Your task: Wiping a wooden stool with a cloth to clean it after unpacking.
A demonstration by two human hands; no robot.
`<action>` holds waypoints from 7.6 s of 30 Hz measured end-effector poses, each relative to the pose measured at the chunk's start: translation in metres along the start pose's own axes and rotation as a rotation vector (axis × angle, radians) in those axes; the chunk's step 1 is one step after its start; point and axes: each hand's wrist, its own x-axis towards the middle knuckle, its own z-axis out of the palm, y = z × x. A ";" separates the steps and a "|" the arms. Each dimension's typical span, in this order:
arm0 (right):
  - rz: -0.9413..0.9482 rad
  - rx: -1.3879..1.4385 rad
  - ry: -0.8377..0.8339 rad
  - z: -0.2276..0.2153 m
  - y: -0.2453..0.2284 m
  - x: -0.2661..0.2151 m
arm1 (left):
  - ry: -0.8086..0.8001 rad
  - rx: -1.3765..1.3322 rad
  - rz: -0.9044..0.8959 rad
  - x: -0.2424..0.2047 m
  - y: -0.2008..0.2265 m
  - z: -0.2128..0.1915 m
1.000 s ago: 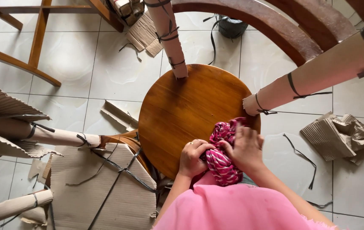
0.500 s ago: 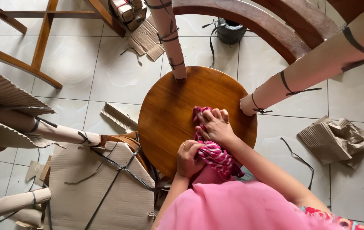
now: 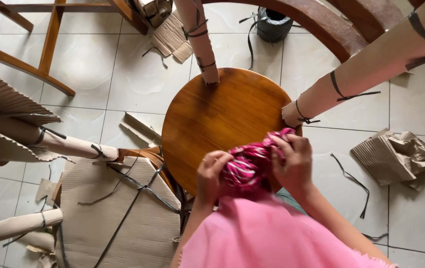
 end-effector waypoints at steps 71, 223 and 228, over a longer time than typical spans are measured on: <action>0.049 -0.208 -0.260 0.210 0.023 0.172 | 0.066 0.029 -0.215 0.035 -0.066 0.020; 0.346 1.202 -0.438 -0.029 0.116 -0.338 | 0.682 -0.329 -0.570 -0.351 0.082 0.223; 0.383 1.195 -0.414 -0.005 0.135 -0.337 | 0.493 -0.345 -0.592 -0.297 -0.010 0.232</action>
